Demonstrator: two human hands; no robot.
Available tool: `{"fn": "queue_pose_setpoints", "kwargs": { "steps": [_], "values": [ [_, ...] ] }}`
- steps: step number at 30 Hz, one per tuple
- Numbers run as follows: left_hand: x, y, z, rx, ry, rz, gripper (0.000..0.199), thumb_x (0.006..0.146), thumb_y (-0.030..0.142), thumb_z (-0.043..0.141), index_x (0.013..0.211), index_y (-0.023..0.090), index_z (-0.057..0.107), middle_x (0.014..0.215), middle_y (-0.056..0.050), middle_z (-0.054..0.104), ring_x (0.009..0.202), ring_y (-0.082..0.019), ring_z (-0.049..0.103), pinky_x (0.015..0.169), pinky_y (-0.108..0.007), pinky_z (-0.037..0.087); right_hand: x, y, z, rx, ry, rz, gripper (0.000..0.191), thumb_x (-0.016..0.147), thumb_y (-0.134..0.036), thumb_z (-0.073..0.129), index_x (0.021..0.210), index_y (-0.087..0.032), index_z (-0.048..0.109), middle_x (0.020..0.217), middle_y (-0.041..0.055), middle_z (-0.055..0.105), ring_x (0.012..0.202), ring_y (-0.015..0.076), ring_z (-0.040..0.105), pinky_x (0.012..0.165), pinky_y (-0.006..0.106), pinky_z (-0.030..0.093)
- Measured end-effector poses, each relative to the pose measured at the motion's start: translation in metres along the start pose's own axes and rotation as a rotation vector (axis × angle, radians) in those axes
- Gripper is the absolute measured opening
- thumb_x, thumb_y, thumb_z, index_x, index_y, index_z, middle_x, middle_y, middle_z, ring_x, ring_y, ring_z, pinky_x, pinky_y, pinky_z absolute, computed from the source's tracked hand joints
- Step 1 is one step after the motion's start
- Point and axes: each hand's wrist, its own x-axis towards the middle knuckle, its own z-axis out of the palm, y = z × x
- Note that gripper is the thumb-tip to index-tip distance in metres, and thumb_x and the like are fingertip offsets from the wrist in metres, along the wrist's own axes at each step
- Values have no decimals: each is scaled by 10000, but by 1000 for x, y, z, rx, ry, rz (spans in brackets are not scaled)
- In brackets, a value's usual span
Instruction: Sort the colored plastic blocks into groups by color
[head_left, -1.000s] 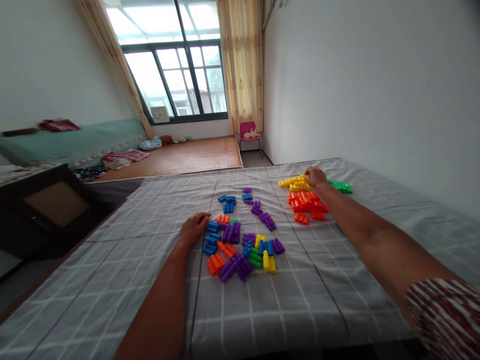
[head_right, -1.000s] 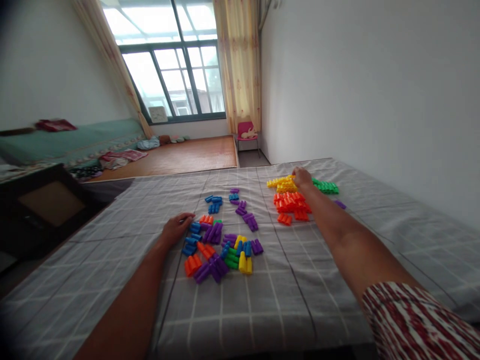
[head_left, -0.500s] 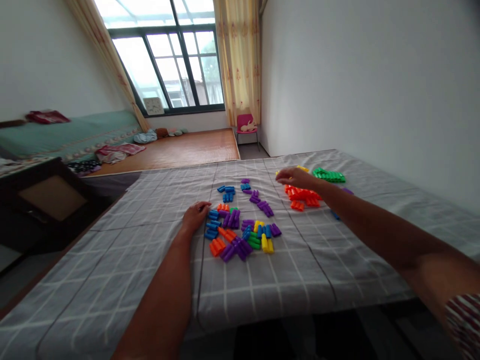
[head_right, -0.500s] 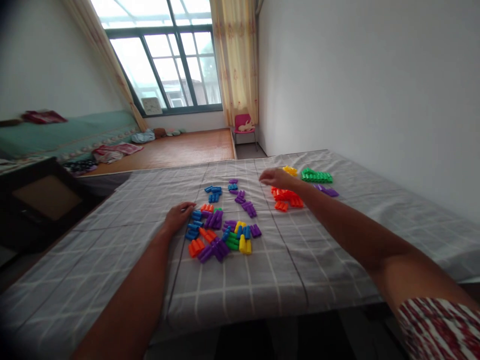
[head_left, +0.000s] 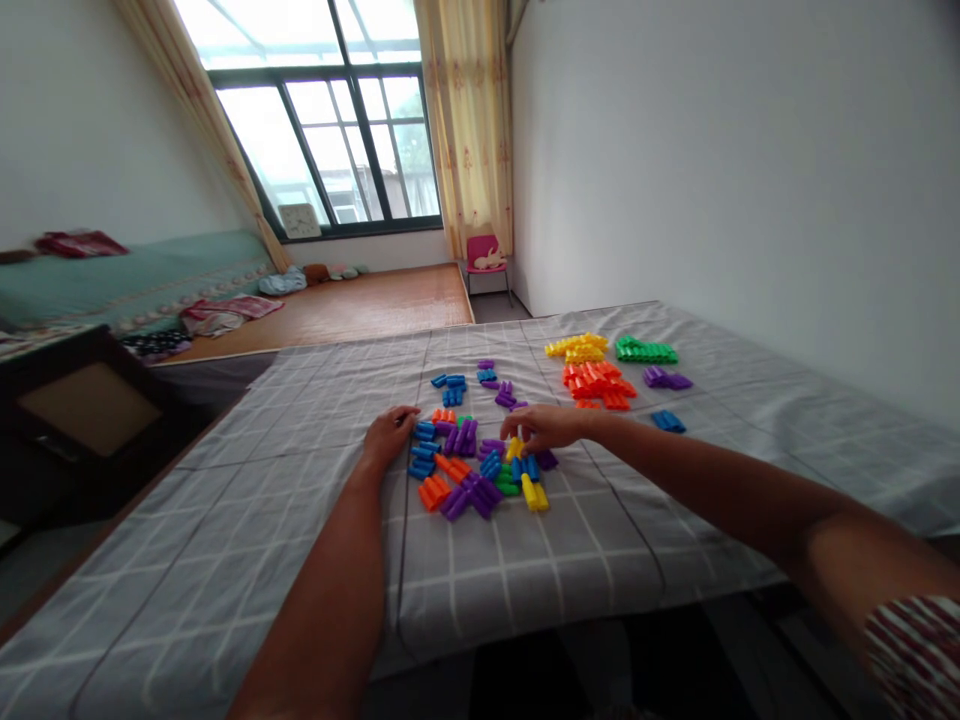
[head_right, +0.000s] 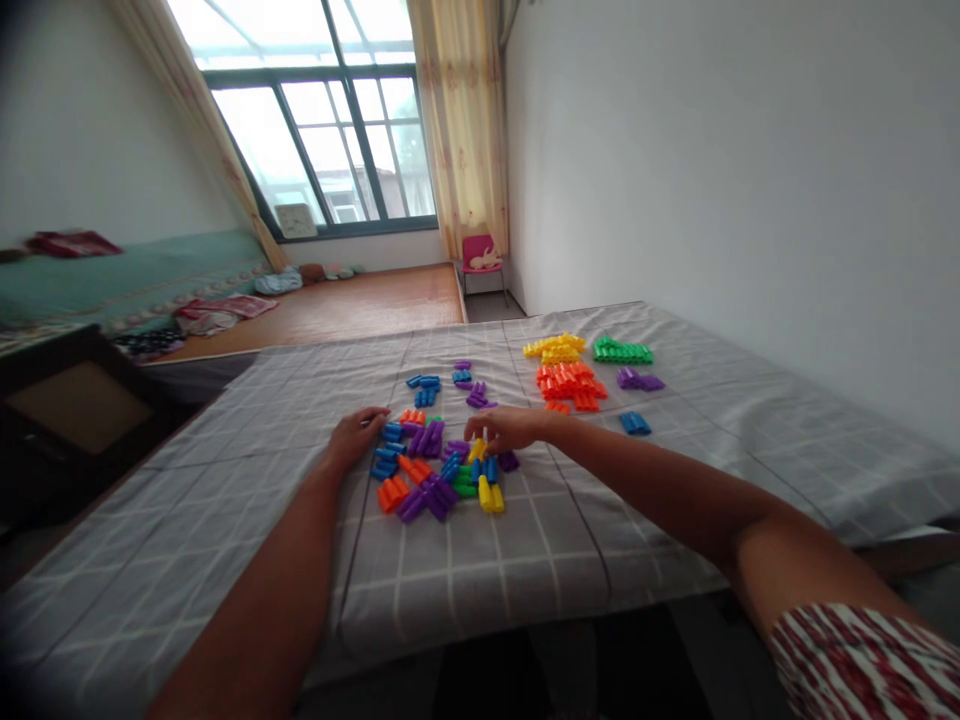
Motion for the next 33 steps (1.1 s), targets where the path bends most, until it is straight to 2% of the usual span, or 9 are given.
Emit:
{"fn": "queue_pose_setpoints", "kwargs": {
  "steps": [7,11,15,17,21,25,29,31,33],
  "values": [
    [0,1,-1,3,0,0,342,872,323,459,1065,213,719,1124,-50,720,1047,-207,648,912,-304,484,-12,34,-33,172,147,163,298,733,-327,726,966,-144,699,862,35,695,749,140,620,655,228,476],
    [-1,2,-2,8,-5,-20,332,870,327,462,1054,228,720,1119,-39,721,1036,-203,650,904,-300,486,-31,83,-78,228,524,371,334,729,-390,715,937,-130,689,835,49,696,705,136,616,623,228,475],
    [0,1,-1,-8,7,-5,323,867,326,465,1033,231,725,1109,-42,725,1038,-210,651,910,-309,487,-48,134,-122,34,830,665,268,757,-328,675,918,-115,693,866,74,714,728,150,628,640,234,466],
    [0,0,-1,-17,6,5,319,867,324,466,1029,232,726,1106,-44,726,1032,-210,654,910,-311,489,-52,153,-134,-85,877,827,253,746,-303,680,915,-115,704,882,86,722,753,172,640,656,250,468],
    [-1,-1,-1,-17,13,8,312,868,330,469,1020,240,727,1094,-35,729,1026,-204,657,904,-301,492,-49,174,-136,-238,803,1004,245,743,-338,686,868,-129,719,839,97,724,770,219,656,667,290,476],
    [-1,-1,-1,-11,15,9,318,877,336,460,1021,237,726,1091,-37,728,1027,-204,655,898,-299,490,-45,180,-130,-248,709,1013,206,747,-337,686,767,-134,715,727,99,706,700,223,651,640,297,476],
    [-2,1,-2,-3,4,3,319,879,327,463,1029,222,724,1098,-47,724,1036,-211,651,907,-305,483,-43,166,-132,-336,745,1002,241,749,-385,672,752,-148,709,705,83,700,685,204,637,623,275,464],
    [-2,2,-2,3,6,2,323,880,323,464,1036,212,723,1099,-54,722,1032,-214,651,901,-305,483,-39,145,-129,-376,772,890,248,783,-377,631,823,-148,717,785,76,716,727,185,637,650,258,456],
    [-2,2,-1,2,6,-2,326,880,323,465,1045,210,722,1101,-56,720,1024,-212,654,889,-300,486,-32,113,-117,-303,681,653,254,811,-359,608,890,-146,721,838,64,720,742,160,632,663,238,446]
  ]
}}
